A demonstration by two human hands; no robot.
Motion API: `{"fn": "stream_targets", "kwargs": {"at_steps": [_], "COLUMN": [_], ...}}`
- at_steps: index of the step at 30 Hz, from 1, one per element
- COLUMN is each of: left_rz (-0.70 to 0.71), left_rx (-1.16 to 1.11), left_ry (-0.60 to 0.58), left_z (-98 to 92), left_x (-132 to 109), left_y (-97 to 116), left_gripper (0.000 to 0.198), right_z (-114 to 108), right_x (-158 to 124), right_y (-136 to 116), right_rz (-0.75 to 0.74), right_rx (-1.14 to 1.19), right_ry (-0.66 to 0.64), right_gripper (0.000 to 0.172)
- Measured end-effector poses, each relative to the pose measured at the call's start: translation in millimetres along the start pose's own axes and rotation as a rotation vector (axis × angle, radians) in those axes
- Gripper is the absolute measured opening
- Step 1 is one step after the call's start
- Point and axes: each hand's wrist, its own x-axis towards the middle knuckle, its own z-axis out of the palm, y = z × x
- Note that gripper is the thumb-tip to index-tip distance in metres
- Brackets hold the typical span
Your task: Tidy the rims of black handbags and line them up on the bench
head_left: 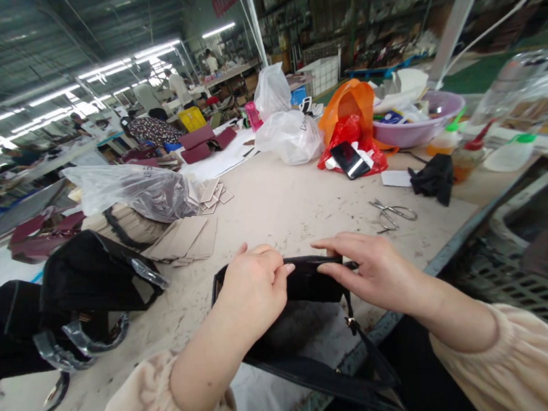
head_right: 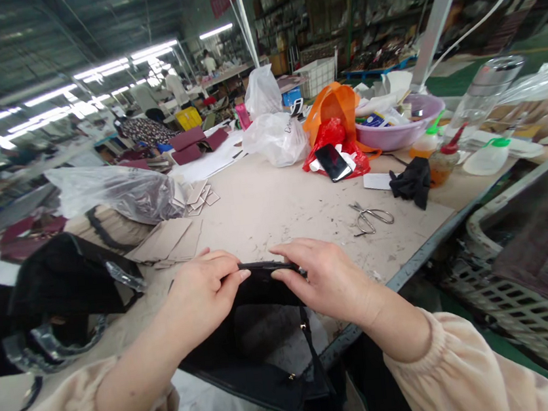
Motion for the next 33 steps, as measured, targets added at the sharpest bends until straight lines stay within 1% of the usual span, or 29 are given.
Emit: {"fn": "stream_targets", "kwargs": {"at_steps": [2, 3, 7, 11, 24, 26, 30, 33], "left_rz": [-0.004, -0.004, 0.009, 0.007, 0.022, 0.021, 0.013, 0.0], "left_rx": [-0.001, 0.0, 0.02, 0.033, 0.086, 0.086, 0.081, 0.083], "left_ry": [0.01, 0.014, 0.036, 0.028, 0.024, 0.025, 0.029, 0.036], "left_z": [0.0, 0.3, 1.9, 2.5, 4.2, 3.9, 5.6, 7.7], "left_x": [0.7, 1.1, 1.8, 1.5, 5.3, 5.1, 6.3, 7.7], "left_y": [-0.8, -1.4, -3.5, -3.2, 1.8, 1.9, 1.3, 0.3], "left_gripper": [0.024, 0.024, 0.023, 0.024, 0.026, 0.026, 0.025, 0.024], "right_z": [-1.9, -2.0, 2.3, 6.3, 8.8, 7.4, 2.3, 2.8], "right_x": [3.5, 5.5, 12.5, 15.7, 17.6, 16.5, 16.4, 20.7], "right_y": [-2.7, -3.9, -5.9, -4.4, -8.2, -8.2, -9.8, -13.5], "right_rz": [-0.027, -0.032, -0.001, 0.019, -0.052, -0.025, 0.073, 0.113], "right_rx": [-0.028, -0.035, -0.029, -0.01, -0.014, -0.015, -0.065, -0.15], "right_ry": [-0.024, -0.033, -0.018, -0.017, 0.038, 0.022, -0.078, -0.103], "right_gripper": [0.035, 0.036, 0.021, 0.015, 0.021, 0.022, 0.021, 0.036]}}
